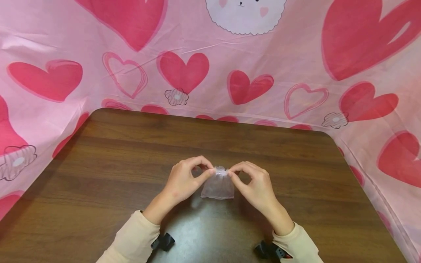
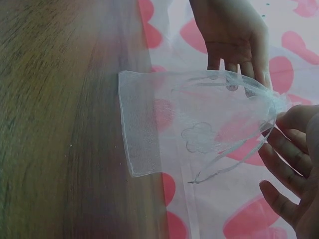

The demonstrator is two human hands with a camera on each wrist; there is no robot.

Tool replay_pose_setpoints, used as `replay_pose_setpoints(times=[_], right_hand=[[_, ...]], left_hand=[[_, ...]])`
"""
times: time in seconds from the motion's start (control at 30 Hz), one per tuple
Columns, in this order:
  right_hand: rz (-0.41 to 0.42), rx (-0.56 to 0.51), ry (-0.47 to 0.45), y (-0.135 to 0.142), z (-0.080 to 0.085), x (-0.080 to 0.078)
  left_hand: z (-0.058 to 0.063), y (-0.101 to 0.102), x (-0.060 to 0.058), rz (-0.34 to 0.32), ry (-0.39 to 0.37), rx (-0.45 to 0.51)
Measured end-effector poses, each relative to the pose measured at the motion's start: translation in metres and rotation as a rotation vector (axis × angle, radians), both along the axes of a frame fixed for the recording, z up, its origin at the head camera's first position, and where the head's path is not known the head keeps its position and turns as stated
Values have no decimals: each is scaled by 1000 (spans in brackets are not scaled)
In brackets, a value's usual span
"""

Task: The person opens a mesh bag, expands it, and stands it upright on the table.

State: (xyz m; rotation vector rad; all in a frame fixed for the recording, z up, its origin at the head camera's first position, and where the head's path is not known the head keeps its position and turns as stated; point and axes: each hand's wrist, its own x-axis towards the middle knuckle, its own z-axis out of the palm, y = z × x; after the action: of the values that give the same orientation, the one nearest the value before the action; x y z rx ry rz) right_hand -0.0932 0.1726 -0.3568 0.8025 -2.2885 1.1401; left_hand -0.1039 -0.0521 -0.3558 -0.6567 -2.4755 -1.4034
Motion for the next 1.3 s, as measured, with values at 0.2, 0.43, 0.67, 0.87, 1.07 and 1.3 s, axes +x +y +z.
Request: replay_pose_setpoints(times=[0.2,0.43,0.67,0.87,1.07,1.3], right_hand=[[0,0,-11,1,1,-1],[-7,2,-22,2,1,0],[-2,-6,-35,3,3,0],[-4,-7,-40,4,3,-1],[-3,-8,-31,5,3,-2],[-14,0,-26,7,3,-2]], left_hand=[[0,-1,-1,7,10,0],[-1,-3,-1,7,-7,9],[1,-4,-1,5,-18,16],[1,-5,-2,5,-14,18],[1,-6,-2,7,-12,20],[2,-6,-1,14,-21,22]])
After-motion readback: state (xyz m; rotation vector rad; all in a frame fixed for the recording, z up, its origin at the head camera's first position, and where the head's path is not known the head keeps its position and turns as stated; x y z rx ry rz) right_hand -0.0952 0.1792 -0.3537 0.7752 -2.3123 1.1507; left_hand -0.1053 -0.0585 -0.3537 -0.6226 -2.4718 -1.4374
